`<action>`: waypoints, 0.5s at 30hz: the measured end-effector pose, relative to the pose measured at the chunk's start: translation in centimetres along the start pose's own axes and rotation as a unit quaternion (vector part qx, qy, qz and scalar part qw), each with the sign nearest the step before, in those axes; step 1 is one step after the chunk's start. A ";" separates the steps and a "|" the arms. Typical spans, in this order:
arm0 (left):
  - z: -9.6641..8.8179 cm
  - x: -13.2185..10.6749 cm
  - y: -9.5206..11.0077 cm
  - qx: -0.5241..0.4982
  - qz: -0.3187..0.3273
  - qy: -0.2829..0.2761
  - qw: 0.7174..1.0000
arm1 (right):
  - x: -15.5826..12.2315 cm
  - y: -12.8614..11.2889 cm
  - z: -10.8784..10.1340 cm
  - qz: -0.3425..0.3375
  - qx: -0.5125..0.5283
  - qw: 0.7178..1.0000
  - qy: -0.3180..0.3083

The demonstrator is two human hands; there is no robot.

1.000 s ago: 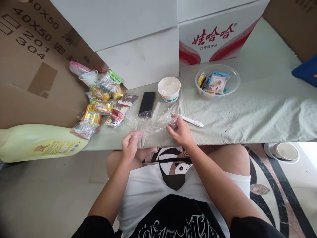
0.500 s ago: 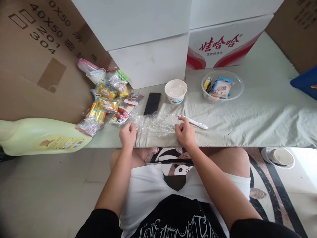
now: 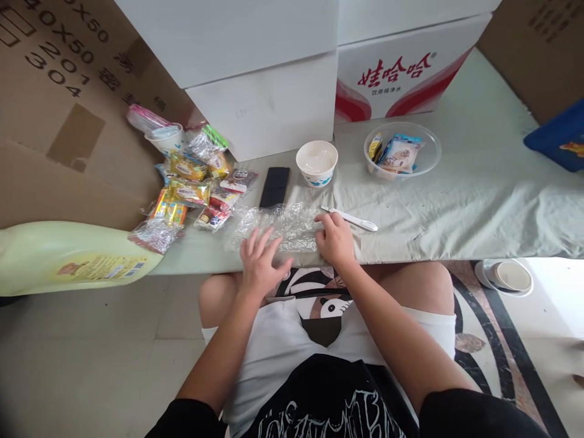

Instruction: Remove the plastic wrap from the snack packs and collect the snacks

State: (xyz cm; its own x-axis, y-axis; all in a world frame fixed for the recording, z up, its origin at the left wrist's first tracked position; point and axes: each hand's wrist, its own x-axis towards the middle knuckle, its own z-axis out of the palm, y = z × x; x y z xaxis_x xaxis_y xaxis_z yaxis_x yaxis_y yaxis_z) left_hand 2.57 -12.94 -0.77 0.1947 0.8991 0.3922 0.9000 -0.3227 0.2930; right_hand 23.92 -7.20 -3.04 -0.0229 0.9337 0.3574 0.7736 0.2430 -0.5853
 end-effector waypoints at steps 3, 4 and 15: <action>0.0 -0.2 1.4 -0.028 0.008 -0.080 0.996 | 0.0 -0.1 -0.1 0.013 0.023 1.000 0.004; -0.2 -0.2 1.5 -0.034 0.014 -0.098 0.995 | 0.1 -0.1 -0.1 0.025 0.034 0.999 0.007; -3.5 -2.1 0.0 -0.482 -0.154 -0.029 0.862 | 0.2 -0.7 -0.8 0.057 0.097 0.994 0.000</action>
State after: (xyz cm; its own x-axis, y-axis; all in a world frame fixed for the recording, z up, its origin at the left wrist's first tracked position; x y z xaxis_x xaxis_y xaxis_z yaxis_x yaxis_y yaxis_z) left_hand 0.82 -15.90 1.50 0.0489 0.9901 0.1312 0.1758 -0.1379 0.9747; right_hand 23.85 -7.37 -1.97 0.0580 0.9584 0.2796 0.6339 0.1810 -0.7519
